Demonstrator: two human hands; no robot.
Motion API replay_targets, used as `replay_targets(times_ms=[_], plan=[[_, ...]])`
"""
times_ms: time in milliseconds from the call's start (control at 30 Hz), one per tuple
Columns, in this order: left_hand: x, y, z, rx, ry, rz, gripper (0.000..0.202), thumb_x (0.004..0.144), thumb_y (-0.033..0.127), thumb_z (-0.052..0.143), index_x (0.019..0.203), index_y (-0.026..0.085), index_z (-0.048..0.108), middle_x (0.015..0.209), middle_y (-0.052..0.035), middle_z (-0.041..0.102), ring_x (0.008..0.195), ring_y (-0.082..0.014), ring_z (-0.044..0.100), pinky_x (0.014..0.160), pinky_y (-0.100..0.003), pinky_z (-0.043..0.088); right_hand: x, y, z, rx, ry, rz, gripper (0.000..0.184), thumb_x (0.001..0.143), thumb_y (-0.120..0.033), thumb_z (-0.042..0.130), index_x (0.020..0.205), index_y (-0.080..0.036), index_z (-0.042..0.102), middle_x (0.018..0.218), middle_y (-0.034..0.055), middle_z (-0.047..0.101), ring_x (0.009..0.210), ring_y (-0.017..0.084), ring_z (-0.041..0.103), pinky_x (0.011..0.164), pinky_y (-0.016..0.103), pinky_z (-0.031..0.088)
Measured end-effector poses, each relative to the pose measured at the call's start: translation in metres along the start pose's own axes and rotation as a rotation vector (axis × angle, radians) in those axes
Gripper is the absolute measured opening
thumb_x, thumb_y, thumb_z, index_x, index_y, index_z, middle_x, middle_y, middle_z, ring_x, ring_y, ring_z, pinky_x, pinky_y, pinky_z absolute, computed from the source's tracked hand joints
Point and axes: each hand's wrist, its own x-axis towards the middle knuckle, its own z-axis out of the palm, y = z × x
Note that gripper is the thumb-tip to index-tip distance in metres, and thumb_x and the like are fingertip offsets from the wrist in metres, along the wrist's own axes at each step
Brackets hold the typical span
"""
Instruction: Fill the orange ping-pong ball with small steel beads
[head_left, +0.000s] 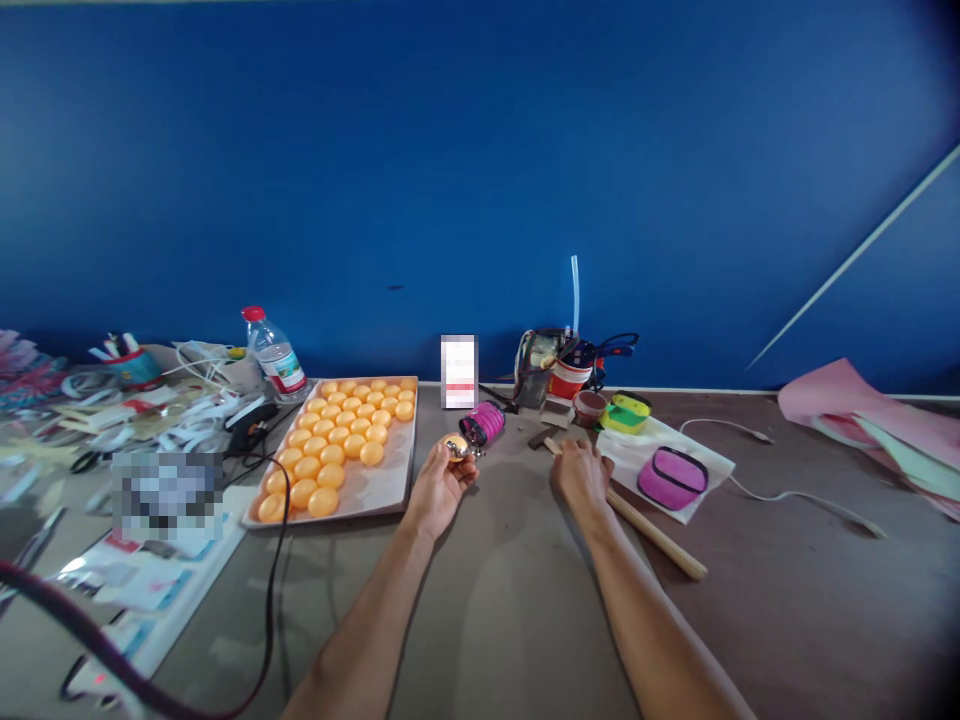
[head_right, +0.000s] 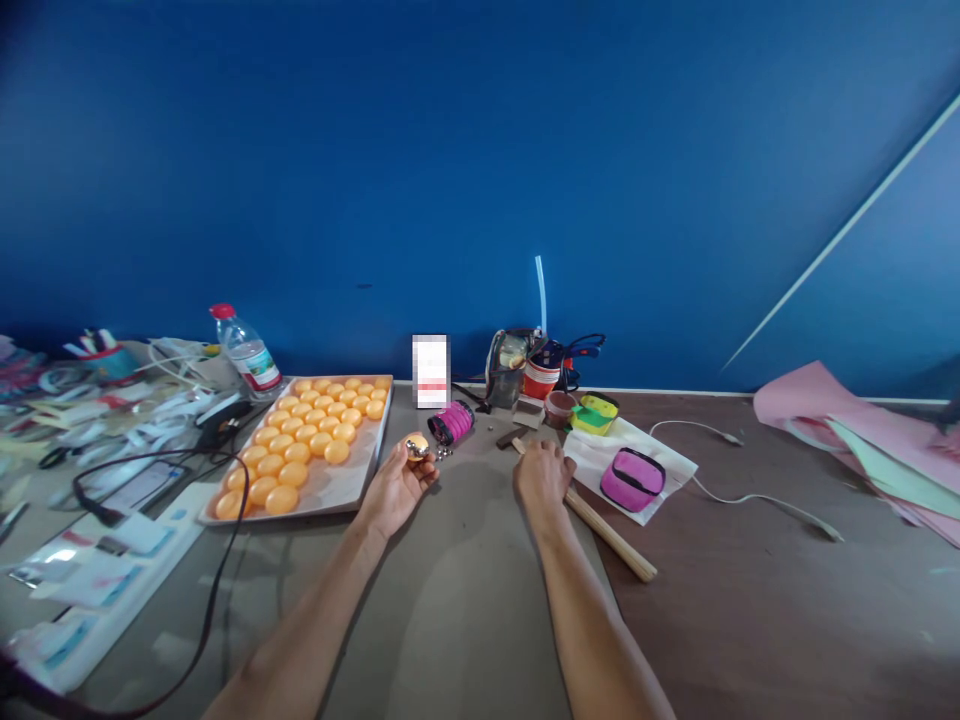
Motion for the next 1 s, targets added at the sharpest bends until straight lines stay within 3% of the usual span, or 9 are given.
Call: replay_targets(times_ms=[167,267,433,600,700,867,1000], plan=[[0.002,-0.002,0.0,-0.007,0.044,-0.02,0.031,0.074,0.043,0.067,0.083,0.015,0.058,0.073,-0.0052,0.064,0.063,-0.0128,0.06,0.067,-0.028,0.049,0.0,-0.004,-0.004,0.03,0.133,-0.058,0.024,0.086,-0.02,0.044,0.099,-0.015,0.063,0.096,0.0142,0.061,0.091,0.026,0.056,0.074,0.036,0.036],[0.004,-0.004,-0.001,0.003,0.084,-0.003,0.032,0.073,0.045,0.067,0.081,0.015,0.057,0.069,-0.0034,0.062,0.058,-0.0117,0.057,0.064,-0.027,0.048,-0.003,-0.01,-0.013,0.09,0.269,-0.168,0.023,0.087,-0.02,0.044,0.098,-0.014,0.062,0.091,0.014,0.061,0.087,0.025,0.055,0.072,0.035,0.037],[0.006,-0.006,-0.001,-0.003,0.122,0.014,0.034,0.074,0.048,0.065,0.076,0.016,0.056,0.062,0.0002,0.058,0.052,-0.0096,0.052,0.062,-0.028,0.047,-0.024,-0.031,-0.027,0.295,0.449,-0.558,0.023,0.089,-0.016,0.04,0.099,-0.015,0.061,0.091,0.0107,0.063,0.086,0.022,0.054,0.076,0.034,0.039],[0.005,-0.004,-0.004,-0.06,0.1,-0.002,0.034,0.075,0.049,0.063,0.074,0.016,0.056,0.062,0.0008,0.058,0.053,-0.0098,0.053,0.064,-0.028,0.047,-0.046,-0.058,-0.026,0.423,0.393,-0.857,0.022,0.088,-0.016,0.042,0.102,-0.015,0.059,0.095,0.0094,0.064,0.086,0.021,0.054,0.076,0.034,0.039],[0.007,-0.004,-0.007,-0.122,0.096,-0.006,0.033,0.075,0.049,0.063,0.074,0.016,0.055,0.06,0.0021,0.057,0.051,-0.0096,0.051,0.062,-0.028,0.046,-0.051,-0.064,-0.024,0.42,0.327,-0.897,0.02,0.087,-0.015,0.043,0.097,-0.016,0.061,0.088,0.0079,0.063,0.081,0.019,0.055,0.072,0.032,0.039],[0.009,-0.007,-0.008,-0.106,0.09,0.002,0.034,0.078,0.05,0.059,0.074,0.016,0.055,0.06,0.0019,0.057,0.049,-0.0085,0.048,0.063,-0.028,0.046,-0.051,-0.06,-0.027,0.484,0.428,-0.882,0.023,0.086,-0.013,0.042,0.102,-0.013,0.059,0.09,0.0093,0.064,0.083,0.02,0.055,0.074,0.034,0.039],[0.007,-0.005,-0.005,-0.105,0.095,-0.005,0.034,0.078,0.05,0.059,0.073,0.016,0.056,0.059,0.0016,0.056,0.051,-0.0101,0.05,0.062,-0.028,0.046,-0.05,-0.06,-0.024,0.429,0.365,-0.89,0.022,0.086,-0.014,0.044,0.1,-0.015,0.061,0.088,0.0084,0.063,0.081,0.019,0.055,0.073,0.033,0.039]])
